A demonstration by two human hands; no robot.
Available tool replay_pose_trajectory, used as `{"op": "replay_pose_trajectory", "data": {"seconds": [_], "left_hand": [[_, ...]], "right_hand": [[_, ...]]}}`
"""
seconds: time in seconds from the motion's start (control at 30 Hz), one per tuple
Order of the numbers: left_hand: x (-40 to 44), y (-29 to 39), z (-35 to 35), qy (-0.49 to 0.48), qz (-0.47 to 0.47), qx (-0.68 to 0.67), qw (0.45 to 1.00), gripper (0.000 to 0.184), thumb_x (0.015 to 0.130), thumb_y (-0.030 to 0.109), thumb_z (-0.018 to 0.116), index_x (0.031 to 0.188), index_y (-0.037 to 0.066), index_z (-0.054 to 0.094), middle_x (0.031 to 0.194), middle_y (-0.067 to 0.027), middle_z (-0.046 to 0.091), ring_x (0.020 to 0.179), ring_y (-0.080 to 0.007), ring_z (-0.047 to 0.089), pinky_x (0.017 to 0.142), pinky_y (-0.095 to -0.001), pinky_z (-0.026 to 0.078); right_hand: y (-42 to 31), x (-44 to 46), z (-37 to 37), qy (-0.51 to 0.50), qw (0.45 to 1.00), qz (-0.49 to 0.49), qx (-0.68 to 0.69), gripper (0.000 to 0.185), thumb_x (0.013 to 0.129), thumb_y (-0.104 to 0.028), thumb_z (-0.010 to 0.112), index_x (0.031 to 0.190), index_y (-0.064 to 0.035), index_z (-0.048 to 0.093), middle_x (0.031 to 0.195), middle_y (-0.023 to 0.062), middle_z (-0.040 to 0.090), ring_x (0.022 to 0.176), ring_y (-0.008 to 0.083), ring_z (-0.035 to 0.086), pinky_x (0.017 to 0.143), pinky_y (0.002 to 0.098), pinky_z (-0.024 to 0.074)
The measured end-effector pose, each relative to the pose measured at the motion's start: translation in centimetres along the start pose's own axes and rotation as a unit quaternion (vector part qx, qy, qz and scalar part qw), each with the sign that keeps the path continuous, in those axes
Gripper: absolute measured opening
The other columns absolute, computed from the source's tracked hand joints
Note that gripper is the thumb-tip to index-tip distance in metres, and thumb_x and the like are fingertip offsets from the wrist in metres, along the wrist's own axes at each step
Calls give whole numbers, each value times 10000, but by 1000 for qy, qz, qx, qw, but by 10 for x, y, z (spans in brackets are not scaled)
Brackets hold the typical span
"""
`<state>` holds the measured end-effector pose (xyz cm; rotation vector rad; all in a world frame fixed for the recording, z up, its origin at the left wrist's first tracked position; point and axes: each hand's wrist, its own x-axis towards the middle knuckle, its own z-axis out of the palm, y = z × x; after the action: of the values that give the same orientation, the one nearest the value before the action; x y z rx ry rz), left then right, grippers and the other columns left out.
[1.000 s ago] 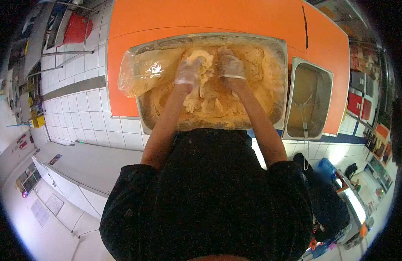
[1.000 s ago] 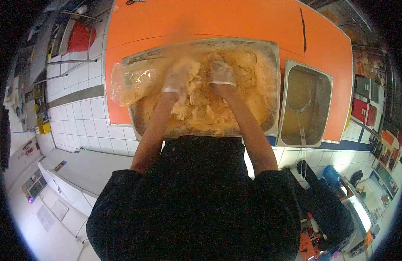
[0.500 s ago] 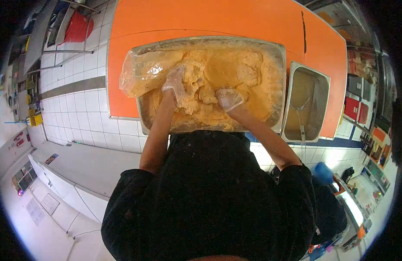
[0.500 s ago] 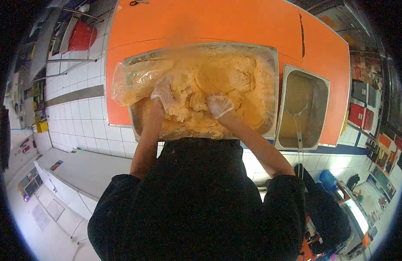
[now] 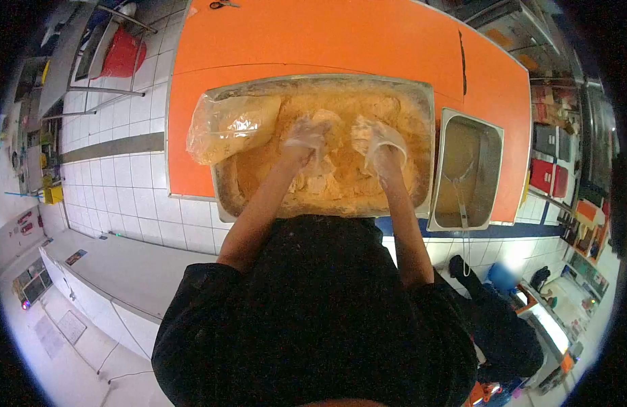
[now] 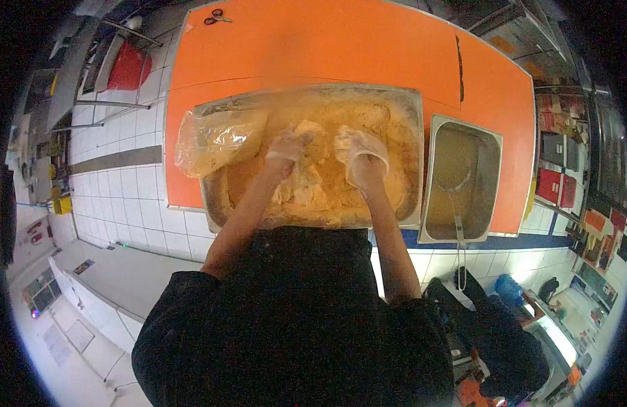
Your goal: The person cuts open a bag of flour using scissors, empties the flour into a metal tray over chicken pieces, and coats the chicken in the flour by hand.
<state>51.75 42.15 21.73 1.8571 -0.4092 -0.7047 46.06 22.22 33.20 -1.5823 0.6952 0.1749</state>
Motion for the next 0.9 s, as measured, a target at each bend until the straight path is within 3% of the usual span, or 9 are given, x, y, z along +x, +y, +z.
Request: {"op": "replay_pose_trajectory", "data": {"seconds": [0.07,0.23,0.3,0.47,0.53,0.6,0.7,0.87,0.9], "left_hand": [[9,9,17,34,-9,-439,898,358,925,218,401,1255,104,480,1282,-113,443,1111,-265,478,984,-383,363],[35,80,28,32,66,223,972,428,923,281,405,1311,101,400,1314,-116,410,1171,-255,436,975,-373,385],[35,59,20,10,70,114,991,450,925,295,398,1329,101,361,1318,-115,407,1175,-262,431,967,-368,393],[-2,-24,-3,157,-42,-292,942,476,890,408,421,1263,112,424,1242,-114,453,1118,-272,461,939,-383,403],[-24,74,-28,66,-308,322,892,417,887,390,420,1168,90,488,1143,-144,502,1071,-257,498,876,-378,445],[-30,80,-26,19,-298,350,888,416,890,378,412,1172,82,487,1143,-148,508,1068,-258,502,884,-375,440],[-16,87,-34,-116,-255,427,860,416,900,342,388,1186,55,484,1142,-160,524,1061,-261,517,910,-365,423],[-5,-58,-47,-103,-73,338,933,484,916,366,329,1222,14,463,1249,-179,476,1131,-275,480,968,-360,374],[-8,-49,-40,-153,-6,545,824,498,920,377,305,1232,21,459,1272,-172,458,1155,-279,456,978,-376,360]], "right_hand": [[16,-4,-14,33,994,-36,94,410,900,-332,513,1161,-16,517,1105,78,562,1000,176,544,791,309,474],[10,-31,-26,94,965,73,232,286,890,-317,517,977,-63,616,969,77,609,904,209,585,673,363,478],[18,-28,-38,-9,858,-150,-491,226,869,-271,501,871,-80,622,929,116,609,869,295,578,664,400,475],[25,-17,-9,7,795,-338,-505,184,799,-231,574,886,-79,630,923,128,621,834,337,573,712,405,475],[42,9,9,-37,757,-408,-510,186,801,-227,571,897,-79,629,906,128,618,826,336,570,726,408,472],[100,45,31,15,871,-407,-275,244,837,-246,518,963,-51,594,879,109,597,735,293,555,631,380,449],[88,63,47,-112,762,-249,-588,333,829,-186,544,1131,-45,529,882,115,584,735,262,543,648,368,457],[87,51,73,-112,841,-303,-435,344,840,-147,515,1163,-30,494,913,156,580,867,253,548,748,379,454],[94,46,76,-110,889,-293,-333,328,860,-172,479,1144,-8,491,909,174,580,965,247,540,844,383,442]]}}
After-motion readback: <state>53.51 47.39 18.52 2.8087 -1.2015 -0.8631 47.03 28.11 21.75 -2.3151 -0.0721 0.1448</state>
